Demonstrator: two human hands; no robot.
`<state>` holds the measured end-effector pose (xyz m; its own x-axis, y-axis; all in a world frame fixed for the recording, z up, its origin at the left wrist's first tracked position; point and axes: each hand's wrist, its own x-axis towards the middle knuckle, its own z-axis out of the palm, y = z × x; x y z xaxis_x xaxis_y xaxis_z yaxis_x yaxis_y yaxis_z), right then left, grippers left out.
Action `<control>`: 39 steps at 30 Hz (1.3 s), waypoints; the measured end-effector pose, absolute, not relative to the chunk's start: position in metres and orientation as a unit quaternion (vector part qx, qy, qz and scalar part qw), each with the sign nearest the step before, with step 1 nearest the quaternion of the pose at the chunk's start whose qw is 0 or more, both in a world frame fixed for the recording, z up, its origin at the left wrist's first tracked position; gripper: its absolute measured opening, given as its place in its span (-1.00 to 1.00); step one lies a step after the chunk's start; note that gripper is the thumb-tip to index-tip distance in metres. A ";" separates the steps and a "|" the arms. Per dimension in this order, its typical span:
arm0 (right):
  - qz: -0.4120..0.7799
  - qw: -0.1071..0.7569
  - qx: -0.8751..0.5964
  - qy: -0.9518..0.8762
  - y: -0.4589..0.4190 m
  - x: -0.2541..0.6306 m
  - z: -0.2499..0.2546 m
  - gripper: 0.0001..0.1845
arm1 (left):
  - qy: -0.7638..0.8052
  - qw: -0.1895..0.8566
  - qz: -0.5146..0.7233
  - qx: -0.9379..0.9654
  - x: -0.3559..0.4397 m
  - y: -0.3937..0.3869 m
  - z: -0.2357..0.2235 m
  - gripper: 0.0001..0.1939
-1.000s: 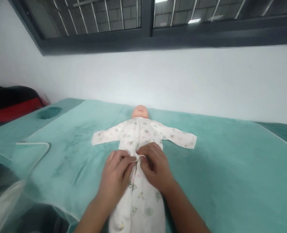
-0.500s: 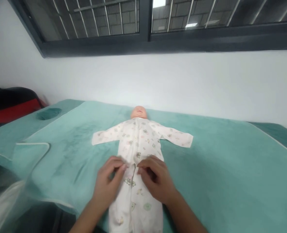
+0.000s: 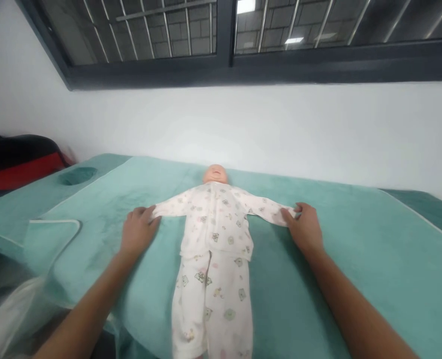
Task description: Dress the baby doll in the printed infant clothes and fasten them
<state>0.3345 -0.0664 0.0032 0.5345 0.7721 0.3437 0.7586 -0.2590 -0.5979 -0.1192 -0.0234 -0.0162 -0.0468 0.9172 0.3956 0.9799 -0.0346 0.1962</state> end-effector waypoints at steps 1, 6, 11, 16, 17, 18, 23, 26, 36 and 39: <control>0.029 0.346 -0.809 -0.474 -0.065 0.341 -0.001 -0.43 | -0.696 0.076 -0.206 -0.684 -0.118 -0.024 -0.016 -0.56; 0.059 0.296 -0.832 -0.466 -0.066 0.341 -0.007 -0.49 | -0.708 0.115 -0.173 -0.675 -0.115 -0.020 -0.013 -0.54; 0.055 0.334 -0.806 -0.486 -0.062 0.346 -0.005 -0.55 | -0.709 0.129 -0.147 -0.677 -0.114 -0.014 -0.010 -0.53; 0.023 0.293 -0.832 -0.471 -0.069 0.354 -0.012 -0.39 | -0.706 0.145 -0.154 -0.676 -0.112 -0.017 -0.009 -0.54; 0.026 0.289 -0.832 -0.472 -0.071 0.354 -0.014 -0.40 | -0.707 0.146 -0.158 -0.674 -0.112 -0.018 -0.009 -0.54; 0.030 0.292 -0.829 -0.476 -0.073 0.354 -0.015 -0.43 | -0.709 0.145 -0.162 -0.671 -0.113 -0.019 -0.009 -0.54; 0.046 0.416 -0.778 -0.468 -0.068 0.355 -0.015 -0.57 | -0.732 0.138 -0.181 -0.642 -0.115 -0.019 -0.010 -0.54; 0.054 0.479 -0.758 -0.439 -0.056 0.360 -0.010 -0.58 | -0.738 0.131 -0.194 -0.632 -0.115 -0.019 -0.011 -0.53; 0.014 0.485 -0.772 -0.411 -0.043 0.373 -0.011 -0.67 | -0.751 0.087 -0.244 -0.607 -0.116 -0.017 -0.012 -0.56; -0.035 0.452 -0.777 -0.437 -0.042 0.372 -0.012 -0.67 | -0.747 0.081 -0.261 -0.606 -0.119 -0.016 -0.015 -0.53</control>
<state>0.3723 -0.0425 -0.0120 0.6148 0.6480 0.4496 0.7109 -0.2085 -0.6716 -0.1190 -0.0159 -0.0151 -0.2527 0.8629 0.4376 0.9478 0.1299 0.2913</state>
